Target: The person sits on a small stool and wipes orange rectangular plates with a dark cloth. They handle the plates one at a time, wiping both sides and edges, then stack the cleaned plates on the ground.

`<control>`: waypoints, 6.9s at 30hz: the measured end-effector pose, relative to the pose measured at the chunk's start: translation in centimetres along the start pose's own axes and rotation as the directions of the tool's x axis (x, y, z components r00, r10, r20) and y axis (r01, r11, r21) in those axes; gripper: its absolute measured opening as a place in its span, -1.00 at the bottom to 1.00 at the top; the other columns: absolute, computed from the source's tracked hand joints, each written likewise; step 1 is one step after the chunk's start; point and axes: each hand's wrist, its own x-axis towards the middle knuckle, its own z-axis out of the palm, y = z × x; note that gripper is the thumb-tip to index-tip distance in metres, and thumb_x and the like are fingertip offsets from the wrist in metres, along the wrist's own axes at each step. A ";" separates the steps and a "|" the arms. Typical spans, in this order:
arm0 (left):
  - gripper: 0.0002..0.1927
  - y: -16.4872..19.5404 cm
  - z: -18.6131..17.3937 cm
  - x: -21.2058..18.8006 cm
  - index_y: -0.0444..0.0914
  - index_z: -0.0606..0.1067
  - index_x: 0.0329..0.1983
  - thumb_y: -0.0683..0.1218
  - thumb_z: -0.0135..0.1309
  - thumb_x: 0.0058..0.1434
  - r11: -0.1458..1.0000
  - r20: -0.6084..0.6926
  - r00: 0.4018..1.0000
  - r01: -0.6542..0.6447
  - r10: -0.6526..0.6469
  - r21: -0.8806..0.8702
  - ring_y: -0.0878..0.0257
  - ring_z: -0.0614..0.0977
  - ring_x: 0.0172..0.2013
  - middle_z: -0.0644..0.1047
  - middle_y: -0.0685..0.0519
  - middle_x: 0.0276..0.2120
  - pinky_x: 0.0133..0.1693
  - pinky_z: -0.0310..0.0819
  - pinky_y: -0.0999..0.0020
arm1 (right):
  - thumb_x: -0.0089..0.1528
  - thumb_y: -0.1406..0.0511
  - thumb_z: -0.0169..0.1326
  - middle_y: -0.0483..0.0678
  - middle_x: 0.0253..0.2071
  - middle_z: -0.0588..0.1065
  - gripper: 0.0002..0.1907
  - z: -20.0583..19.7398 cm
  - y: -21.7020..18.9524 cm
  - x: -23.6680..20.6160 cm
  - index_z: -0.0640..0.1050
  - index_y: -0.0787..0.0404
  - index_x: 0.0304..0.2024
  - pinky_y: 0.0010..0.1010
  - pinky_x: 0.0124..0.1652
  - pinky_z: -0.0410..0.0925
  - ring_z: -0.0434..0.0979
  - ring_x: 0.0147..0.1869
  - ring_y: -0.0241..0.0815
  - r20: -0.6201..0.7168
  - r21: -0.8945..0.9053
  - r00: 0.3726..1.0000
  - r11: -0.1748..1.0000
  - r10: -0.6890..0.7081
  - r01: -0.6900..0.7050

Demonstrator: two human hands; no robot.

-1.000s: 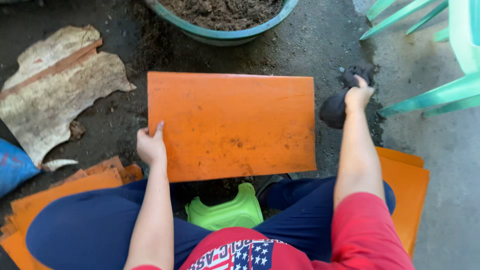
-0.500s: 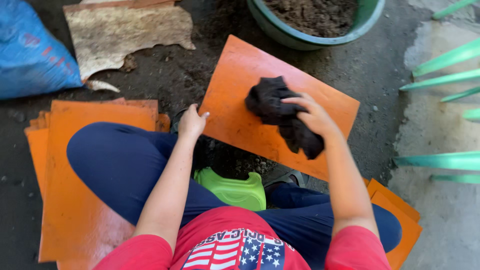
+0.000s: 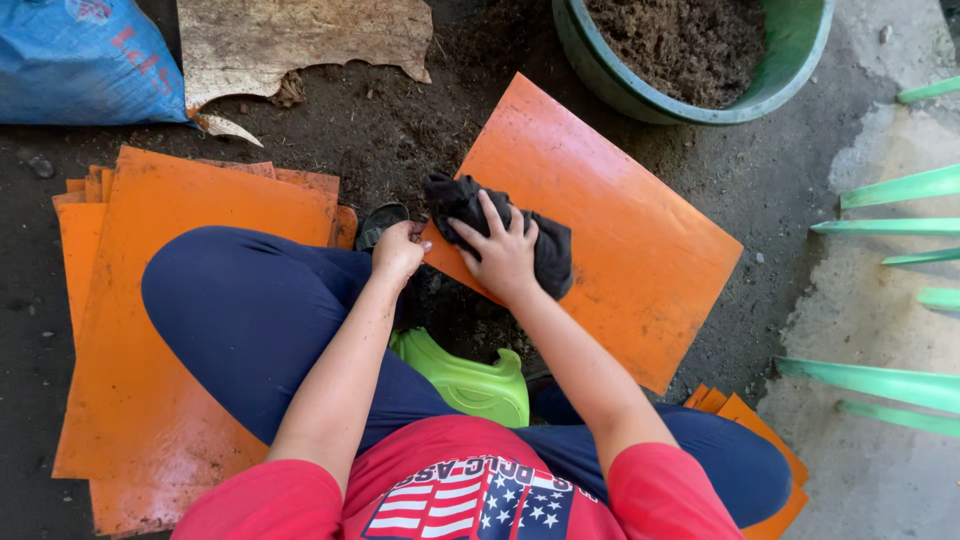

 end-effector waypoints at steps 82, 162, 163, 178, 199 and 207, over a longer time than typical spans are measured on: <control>-0.73 -2.8 6.1 -1.3 -0.26 0.49 0.14 -0.15 -0.02 0.40 0.910 0.284 0.943 0.265 -0.175 -0.318 0.19 0.69 -0.16 0.63 0.02 -0.05 -0.19 0.64 0.22 | 0.12 0.25 0.23 -0.02 0.34 0.36 -0.57 -4.0 18.5 -14.4 0.66 -0.32 0.03 0.11 0.03 0.30 0.41 0.13 0.20 -0.318 -0.057 0.569 0.583 0.759 -0.810; -0.61 4.6 12.2 1.0 -0.26 0.43 -0.07 0.16 -0.14 0.51 0.829 -0.365 0.836 -0.174 0.409 0.531 -0.26 0.63 -0.27 0.62 -0.23 -0.28 -0.28 0.46 -0.13 | 0.06 0.27 0.20 0.02 0.34 0.32 -0.47 0.4 16.6 -11.4 0.63 -0.33 0.08 0.18 0.07 0.28 0.38 0.16 0.19 -0.190 0.016 0.652 0.666 0.734 -0.746; -0.61 4.3 12.2 1.3 -0.27 0.43 -0.07 0.16 -0.14 0.51 0.824 -0.370 0.837 -0.156 0.403 0.544 -0.27 0.62 -0.26 0.62 -0.25 -0.29 -0.27 0.45 -0.15 | 0.05 0.27 0.23 0.01 0.33 0.32 -0.47 0.2 18.7 -12.4 0.63 -0.34 0.07 0.17 0.08 0.27 0.38 0.16 0.19 -0.213 0.026 0.596 0.614 0.774 -0.789; -0.66 3.6 12.3 1.9 -0.29 0.39 -0.02 0.10 -0.14 0.55 0.777 -0.346 0.820 -0.176 0.455 0.605 -0.33 0.61 -0.25 0.60 -0.30 -0.27 -0.26 0.43 -0.17 | 0.18 0.24 0.19 0.07 0.16 0.37 -0.60 2.0 37.7 -21.8 0.64 -0.27 0.06 0.09 0.01 0.31 0.46 0.07 0.27 -0.316 0.088 0.110 0.145 0.942 -0.985; -0.63 22.7 12.4 14.6 -0.33 0.53 -0.05 0.05 -0.13 0.48 0.834 -0.108 0.832 -0.524 0.545 0.173 0.05 0.62 -0.11 0.62 -0.13 -0.13 -0.04 0.44 0.15 | 0.12 0.23 0.24 0.08 -0.08 0.56 -0.46 -7.0 43.1 -18.6 0.50 0.27 0.13 -0.11 -0.08 0.52 0.62 -0.10 0.03 0.512 0.855 0.308 -0.443 0.802 -0.269; -0.79 32.5 4.1 2.4 -0.28 0.45 0.02 -0.09 -0.18 0.63 0.472 -0.049 0.520 -0.809 0.853 -0.350 0.44 0.43 -0.15 0.49 0.20 -0.15 -0.05 0.34 0.51 | 0.23 0.17 0.19 0.05 -0.01 0.59 -0.55 -19.3 40.9 -20.7 0.54 0.33 0.07 -0.21 0.03 0.50 0.65 -0.02 -0.03 0.073 0.966 0.387 -0.161 0.919 0.202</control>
